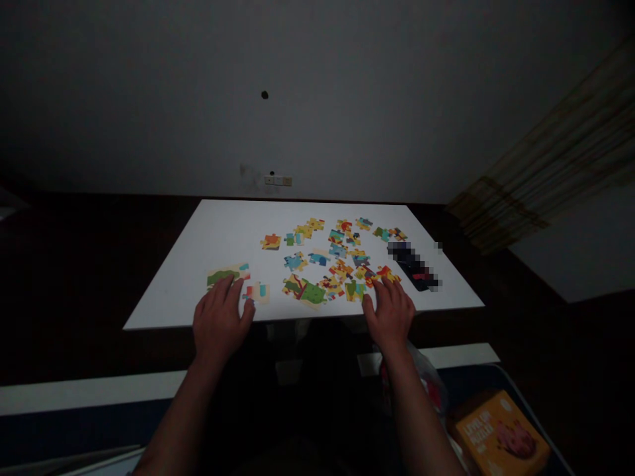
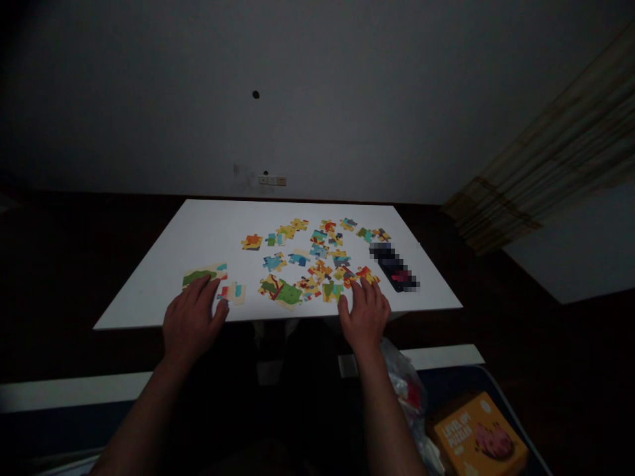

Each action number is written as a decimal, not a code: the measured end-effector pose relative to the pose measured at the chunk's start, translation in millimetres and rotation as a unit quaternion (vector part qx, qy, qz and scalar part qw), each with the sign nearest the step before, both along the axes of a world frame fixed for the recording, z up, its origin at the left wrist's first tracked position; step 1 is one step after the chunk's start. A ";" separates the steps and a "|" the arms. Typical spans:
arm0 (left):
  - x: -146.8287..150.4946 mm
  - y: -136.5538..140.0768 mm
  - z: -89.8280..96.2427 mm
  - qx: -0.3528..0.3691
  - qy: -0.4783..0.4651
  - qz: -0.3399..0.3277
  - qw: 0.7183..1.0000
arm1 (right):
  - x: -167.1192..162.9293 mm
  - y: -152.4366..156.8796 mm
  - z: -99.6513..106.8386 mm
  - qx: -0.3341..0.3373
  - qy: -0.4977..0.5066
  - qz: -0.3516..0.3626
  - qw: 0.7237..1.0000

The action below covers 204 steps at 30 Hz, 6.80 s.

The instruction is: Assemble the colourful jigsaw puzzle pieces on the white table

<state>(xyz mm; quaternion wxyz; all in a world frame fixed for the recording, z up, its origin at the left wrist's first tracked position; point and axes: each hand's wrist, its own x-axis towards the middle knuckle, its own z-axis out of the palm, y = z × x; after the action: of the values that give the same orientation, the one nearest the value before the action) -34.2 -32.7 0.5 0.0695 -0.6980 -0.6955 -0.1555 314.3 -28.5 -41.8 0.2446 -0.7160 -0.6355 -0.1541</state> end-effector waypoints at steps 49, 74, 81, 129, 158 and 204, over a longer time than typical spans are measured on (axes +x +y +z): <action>-0.9 1.2 -7.6 0.023 -0.018 -0.003 1.000 | -121.5 -21.0 30.1 -0.123 0.049 0.229 0.964; 1.2 -0.6 -4.4 0.013 -0.044 0.001 0.999 | -132.5 19.6 40.5 -0.111 0.055 0.291 0.949; 1.1 -0.9 -4.6 0.015 -0.041 -0.005 0.999 | -120.4 -21.5 29.6 -0.079 0.083 0.282 0.953; -43.0 36.4 2.9 -0.013 -0.099 -0.115 0.988 | -174.6 6.7 32.6 -0.105 0.070 0.271 0.954; -38.4 36.1 2.5 0.000 -0.063 -0.031 0.998 | -168.3 9.8 33.2 -0.097 0.083 0.257 0.958; -39.6 24.5 6.1 -0.013 -0.076 -0.060 0.995 | -168.9 0.1 38.1 -0.080 0.095 0.267 0.956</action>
<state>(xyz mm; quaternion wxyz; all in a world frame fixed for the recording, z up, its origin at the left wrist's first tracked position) -73.8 -8.3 6.6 -0.0024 -0.7256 -0.6576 -0.2028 145.4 -28.4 -3.7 0.2780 -0.5490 -0.7874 0.0370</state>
